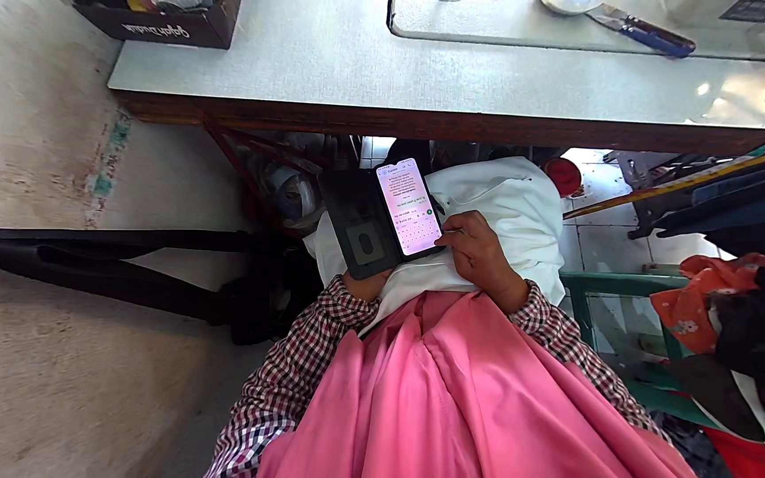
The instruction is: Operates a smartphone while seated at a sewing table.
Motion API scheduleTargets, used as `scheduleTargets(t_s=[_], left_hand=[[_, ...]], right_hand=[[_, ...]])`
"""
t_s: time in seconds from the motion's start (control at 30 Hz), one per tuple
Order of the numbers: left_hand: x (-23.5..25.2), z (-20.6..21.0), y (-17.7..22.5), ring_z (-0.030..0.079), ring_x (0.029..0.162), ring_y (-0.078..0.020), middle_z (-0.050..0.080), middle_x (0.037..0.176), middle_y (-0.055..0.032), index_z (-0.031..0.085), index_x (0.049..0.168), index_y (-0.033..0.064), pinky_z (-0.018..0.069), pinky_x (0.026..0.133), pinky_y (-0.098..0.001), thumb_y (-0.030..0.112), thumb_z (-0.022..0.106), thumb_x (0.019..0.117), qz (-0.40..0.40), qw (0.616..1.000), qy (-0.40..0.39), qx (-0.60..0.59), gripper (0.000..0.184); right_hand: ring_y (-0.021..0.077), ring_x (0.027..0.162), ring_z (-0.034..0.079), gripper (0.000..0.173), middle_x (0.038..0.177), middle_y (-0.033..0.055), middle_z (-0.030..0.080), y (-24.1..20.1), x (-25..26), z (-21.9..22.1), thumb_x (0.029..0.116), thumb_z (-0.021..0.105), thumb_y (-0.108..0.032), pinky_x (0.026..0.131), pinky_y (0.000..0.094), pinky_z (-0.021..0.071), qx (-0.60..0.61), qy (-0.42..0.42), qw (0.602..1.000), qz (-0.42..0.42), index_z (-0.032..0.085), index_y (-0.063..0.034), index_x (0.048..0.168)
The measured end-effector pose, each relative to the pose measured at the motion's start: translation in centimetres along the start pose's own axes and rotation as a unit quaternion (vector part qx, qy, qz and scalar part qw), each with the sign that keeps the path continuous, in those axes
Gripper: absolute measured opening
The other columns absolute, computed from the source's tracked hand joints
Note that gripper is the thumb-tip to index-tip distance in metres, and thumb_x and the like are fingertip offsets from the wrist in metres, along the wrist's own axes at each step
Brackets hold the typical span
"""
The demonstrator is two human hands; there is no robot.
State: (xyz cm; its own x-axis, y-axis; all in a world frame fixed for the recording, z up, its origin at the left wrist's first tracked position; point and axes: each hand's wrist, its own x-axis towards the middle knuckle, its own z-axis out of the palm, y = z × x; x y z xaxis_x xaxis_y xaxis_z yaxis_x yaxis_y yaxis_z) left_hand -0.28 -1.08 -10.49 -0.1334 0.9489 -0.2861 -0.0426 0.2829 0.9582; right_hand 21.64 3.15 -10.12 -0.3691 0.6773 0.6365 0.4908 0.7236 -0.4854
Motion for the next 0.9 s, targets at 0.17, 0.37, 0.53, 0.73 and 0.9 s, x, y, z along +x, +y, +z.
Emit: scheduleTargets(t_s=[0.17,0.37,0.53,0.73,0.9], left_hand=[[-0.3,0.4,0.8,0.060,0.078,0.0025,0.065,0.081,-0.0009,0.063,0.098,-0.0078,0.0489,0.076,-0.0152,-0.009,0.074,0.0822,-0.006,0.992,0.046,0.121,0.018],[0.0,0.1,0.2,0.061,0.077,0.0031,0.065,0.079,0.0008,0.063,0.096,-0.0063,0.0496,0.075,-0.0149,-0.010,0.073,0.0811,0.017,0.995,0.030,0.098,0.018],[0.1,0.1,-0.1,0.060,0.078,0.0021,0.065,0.081,-0.0015,0.063,0.097,-0.0083,0.0493,0.076,-0.0159,-0.009,0.074,0.0807,0.030,0.993,0.035,0.107,0.020],[0.3,-0.3,-0.1,0.060,0.079,0.0016,0.066,0.083,-0.0027,0.065,0.098,-0.0085,0.0489,0.078,-0.0167,-0.005,0.075,0.0820,0.034,0.989,0.011,0.145,0.019],[0.3,-0.2,-1.0,0.063,0.081,0.0044,0.066,0.081,0.0059,0.063,0.095,-0.0006,0.0510,0.077,-0.0141,-0.013,0.066,0.0825,0.078,0.997,-0.006,-0.008,0.018]], right_hand=[[0.0315,0.099,0.066,0.023,0.099,0.0172,0.071,-0.1,0.1,0.0,0.0860,0.055,0.002,0.090,0.0397,0.0536,-0.012,-0.028,1.000,-0.004,0.078,-0.0033,0.086],[0.0301,0.100,0.065,0.023,0.100,0.0174,0.069,0.1,0.0,0.1,0.0868,0.055,0.003,0.091,0.0377,0.0534,-0.006,0.000,1.000,0.007,0.077,-0.0015,0.090],[0.0295,0.102,0.064,0.023,0.101,0.0173,0.069,0.0,0.1,0.0,0.0882,0.055,0.003,0.093,0.0363,0.0527,-0.004,0.011,1.000,0.028,0.077,-0.0006,0.094],[0.0290,0.101,0.064,0.023,0.101,0.0174,0.069,0.0,0.1,0.1,0.0885,0.055,0.002,0.092,0.0359,0.0528,-0.001,0.017,0.999,0.031,0.077,-0.0003,0.094],[0.0281,0.101,0.064,0.023,0.101,0.0178,0.068,0.0,0.0,0.0,0.0894,0.055,0.001,0.092,0.0345,0.0529,0.008,0.020,1.000,0.013,0.077,-0.0004,0.095]])
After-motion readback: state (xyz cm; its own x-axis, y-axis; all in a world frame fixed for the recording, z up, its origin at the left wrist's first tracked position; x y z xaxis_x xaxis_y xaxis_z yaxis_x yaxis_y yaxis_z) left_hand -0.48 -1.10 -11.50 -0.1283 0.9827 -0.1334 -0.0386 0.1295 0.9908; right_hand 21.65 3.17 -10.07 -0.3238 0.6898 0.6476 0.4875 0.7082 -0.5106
